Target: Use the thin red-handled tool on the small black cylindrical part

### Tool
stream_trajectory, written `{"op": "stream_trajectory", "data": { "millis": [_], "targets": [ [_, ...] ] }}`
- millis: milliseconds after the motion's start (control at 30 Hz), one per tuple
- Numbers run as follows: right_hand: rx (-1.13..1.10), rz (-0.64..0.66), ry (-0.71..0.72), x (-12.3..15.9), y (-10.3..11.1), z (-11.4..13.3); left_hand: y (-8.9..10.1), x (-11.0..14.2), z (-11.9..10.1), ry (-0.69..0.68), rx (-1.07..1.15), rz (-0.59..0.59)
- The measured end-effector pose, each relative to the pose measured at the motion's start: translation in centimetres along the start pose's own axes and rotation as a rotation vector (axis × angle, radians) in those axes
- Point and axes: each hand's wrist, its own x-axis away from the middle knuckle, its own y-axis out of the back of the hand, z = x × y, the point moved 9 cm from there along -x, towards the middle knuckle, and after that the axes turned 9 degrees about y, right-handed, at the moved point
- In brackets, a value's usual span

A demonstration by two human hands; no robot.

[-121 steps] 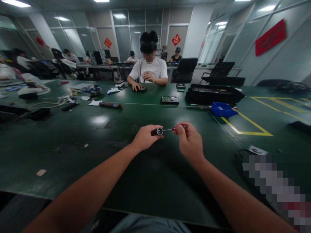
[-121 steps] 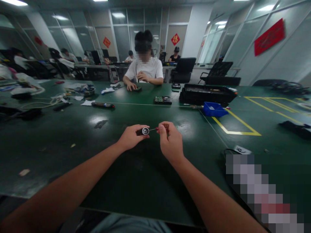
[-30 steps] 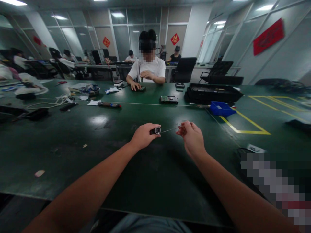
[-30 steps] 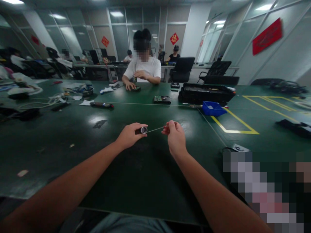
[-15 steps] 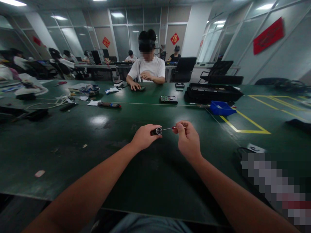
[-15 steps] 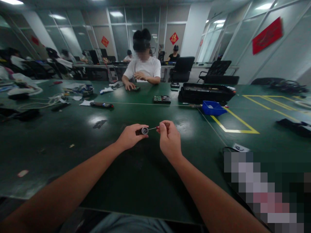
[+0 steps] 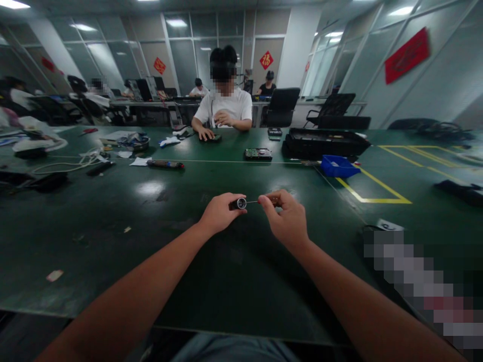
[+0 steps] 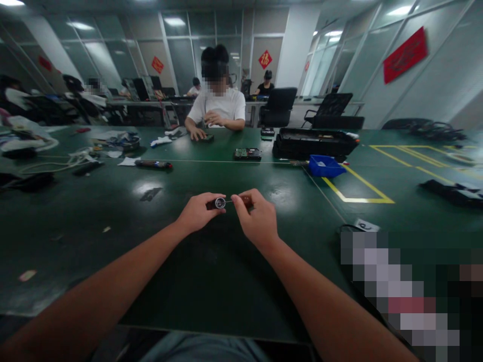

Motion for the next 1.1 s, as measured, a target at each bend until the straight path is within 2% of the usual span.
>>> {"op": "stream_trajectory", "data": {
  "millis": [133,233,367,467,533,600,700,867,1100],
  "targets": [
    [-0.098,0.076,0.062,0.1,-0.8,0.6,0.0,0.0,0.1,0.014,-0.012,0.001],
    [-0.102,0.1,0.044,0.2,-1.0,0.5,0.0,0.0,0.1,0.009,-0.007,0.0],
    [-0.33,-0.028,-0.159,0.5,-1.1,-1.9,0.2,0.0,0.2,0.033,-0.002,-0.016],
    [-0.556,-0.13,-0.323,0.8,-1.8,-4.5,0.4,0.0,-0.6,-0.033,0.019,-0.018],
    [-0.694,-0.152,-0.441,1.1,-2.7,-6.2,0.6,0.0,-1.0,-0.076,0.011,-0.019],
    [-0.704,-0.179,-0.495,1.3,-2.8,-7.2,0.6,0.0,-0.8,-0.067,-0.011,-0.023],
    [-0.568,-0.199,-0.424,1.1,-1.9,-6.9,0.4,-0.1,-0.4,-0.04,-0.032,-0.011],
    [-0.366,-0.163,-0.275,0.7,-0.6,-4.0,0.3,0.0,-0.4,-0.038,-0.029,0.004],
    [-0.222,-0.067,-0.158,0.5,-0.7,-2.0,0.4,0.1,-0.7,-0.05,-0.015,-0.008]
  ]
}}
